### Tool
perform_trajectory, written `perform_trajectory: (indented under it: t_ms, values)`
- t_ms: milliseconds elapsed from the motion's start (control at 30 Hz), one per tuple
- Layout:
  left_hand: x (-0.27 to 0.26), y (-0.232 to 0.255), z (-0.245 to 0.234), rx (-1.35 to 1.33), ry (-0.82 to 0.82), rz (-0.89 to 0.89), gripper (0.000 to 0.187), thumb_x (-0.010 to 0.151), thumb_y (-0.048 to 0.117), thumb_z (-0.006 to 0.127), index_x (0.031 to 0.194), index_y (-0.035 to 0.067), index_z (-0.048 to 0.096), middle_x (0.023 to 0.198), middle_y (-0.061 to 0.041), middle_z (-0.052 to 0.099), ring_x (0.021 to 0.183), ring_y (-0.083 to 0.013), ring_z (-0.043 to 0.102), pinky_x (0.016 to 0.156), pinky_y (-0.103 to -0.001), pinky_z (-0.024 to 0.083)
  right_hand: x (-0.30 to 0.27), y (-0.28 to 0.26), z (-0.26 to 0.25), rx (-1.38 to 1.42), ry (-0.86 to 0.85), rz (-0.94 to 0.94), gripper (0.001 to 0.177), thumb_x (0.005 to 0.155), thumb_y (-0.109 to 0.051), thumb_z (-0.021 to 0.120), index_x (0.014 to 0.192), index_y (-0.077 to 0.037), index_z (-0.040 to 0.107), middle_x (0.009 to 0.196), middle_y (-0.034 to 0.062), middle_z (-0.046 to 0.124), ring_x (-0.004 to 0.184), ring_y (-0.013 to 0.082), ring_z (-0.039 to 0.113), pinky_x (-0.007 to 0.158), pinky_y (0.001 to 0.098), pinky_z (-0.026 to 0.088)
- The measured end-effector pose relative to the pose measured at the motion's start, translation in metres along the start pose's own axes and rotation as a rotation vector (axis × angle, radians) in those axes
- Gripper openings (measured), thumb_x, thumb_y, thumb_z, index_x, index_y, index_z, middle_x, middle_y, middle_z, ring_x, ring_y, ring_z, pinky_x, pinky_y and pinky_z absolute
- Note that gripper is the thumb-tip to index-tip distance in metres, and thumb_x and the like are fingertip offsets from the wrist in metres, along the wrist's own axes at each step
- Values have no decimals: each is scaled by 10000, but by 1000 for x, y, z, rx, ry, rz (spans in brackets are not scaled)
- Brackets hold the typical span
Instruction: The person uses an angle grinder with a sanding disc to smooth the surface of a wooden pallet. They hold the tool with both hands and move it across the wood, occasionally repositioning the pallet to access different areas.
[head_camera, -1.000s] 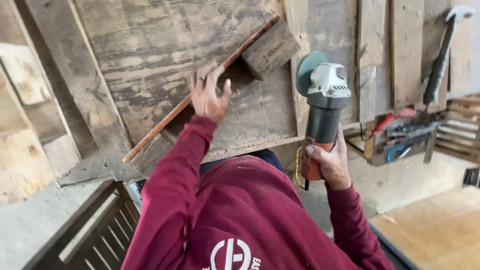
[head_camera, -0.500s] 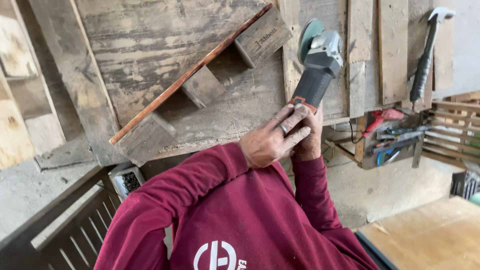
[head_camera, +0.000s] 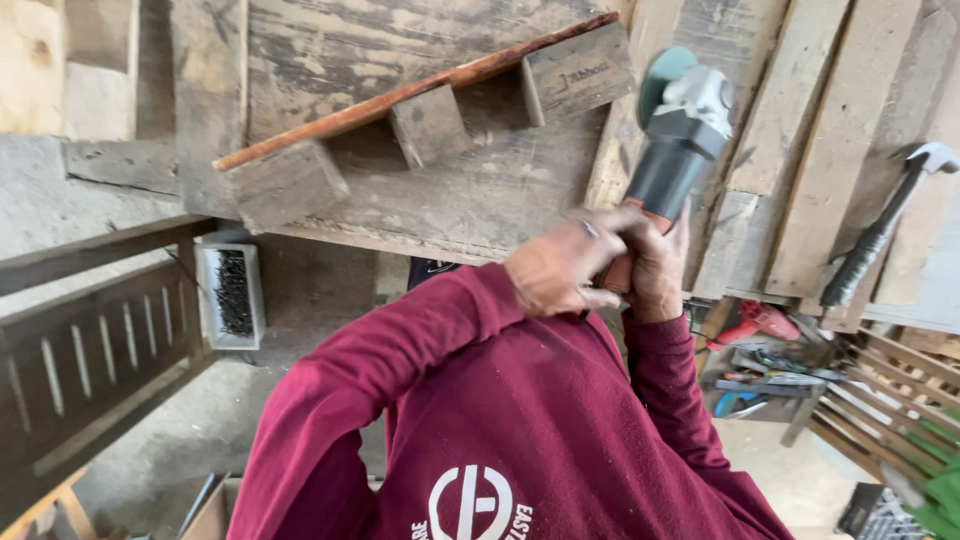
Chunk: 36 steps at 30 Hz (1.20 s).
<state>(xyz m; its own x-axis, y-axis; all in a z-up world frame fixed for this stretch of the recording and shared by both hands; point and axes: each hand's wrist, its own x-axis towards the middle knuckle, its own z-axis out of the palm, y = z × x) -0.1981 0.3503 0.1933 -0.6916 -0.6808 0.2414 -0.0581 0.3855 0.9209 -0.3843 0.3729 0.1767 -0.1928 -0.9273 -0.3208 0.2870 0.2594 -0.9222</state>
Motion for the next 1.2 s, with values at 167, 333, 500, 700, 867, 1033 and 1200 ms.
perform_trajectory:
  t_ms: [167, 333, 500, 700, 867, 1033, 1200]
  values:
    - [14, -24, 36, -720, 550, -754, 809, 744, 392, 907, 1306, -8, 485, 1284, -226, 614, 1217, -306, 631, 1052, -436, 532, 11, -24, -12, -340, -126, 159, 723, 795, -63, 733, 1440, -16, 411, 1089, 99, 629, 872, 174, 667, 738, 326, 597]
    - [45, -53, 70, -1177, 557, -833, 613, 747, 308, 887, 1212, 14, 615, 1103, -148, 713, 984, -258, 721, 908, -421, 620, 9, -22, -15, -449, -269, 225, 957, 754, -73, 734, 1596, -27, 282, 1268, 130, 604, 1068, 204, 650, 902, 362, 572]
    - [53, -58, 71, -1300, 682, -882, 417, 771, 142, 865, 1122, 38, 665, 997, -96, 725, 892, -206, 717, 836, -398, 618, 16, -20, -8, -483, -297, 277, 1008, 773, -124, 790, 1603, -40, 225, 1422, 134, 525, 1295, 204, 548, 1083, 382, 474]
    - [54, -62, 57, -1348, 665, -893, 315, 799, 88, 834, 1078, 42, 696, 982, -81, 715, 875, -185, 694, 817, -375, 608, 22, -34, 7, -539, -235, 491, 1048, 733, -150, 760, 1623, -88, 211, 1339, 142, 579, 1130, 221, 619, 934, 387, 544]
    - [55, -84, 36, -1393, 564, -912, 343, 802, 117, 833, 1087, 26, 664, 979, -108, 705, 879, -228, 706, 816, -431, 635, 36, -33, 16, -584, -316, 341, 1074, 798, -142, 770, 1648, -27, 124, 1480, 181, 496, 1319, 240, 558, 1083, 386, 485]
    - [63, -74, 24, -1480, 489, -921, 404, 801, 136, 835, 1126, 20, 624, 1009, -129, 679, 914, -251, 701, 844, -462, 639, 35, -48, 23, -663, -293, 365, 1078, 814, -147, 762, 1644, -18, 85, 1515, 203, 466, 1326, 251, 556, 1073, 388, 484]
    - [67, -64, 26, -1447, 642, -953, 451, 811, 155, 850, 1160, 53, 585, 1051, -103, 650, 942, -223, 676, 864, -455, 611, 36, -55, 18, -711, -342, 408, 1069, 813, -138, 765, 1648, -25, 108, 1505, 216, 490, 1302, 244, 560, 1056, 376, 488]
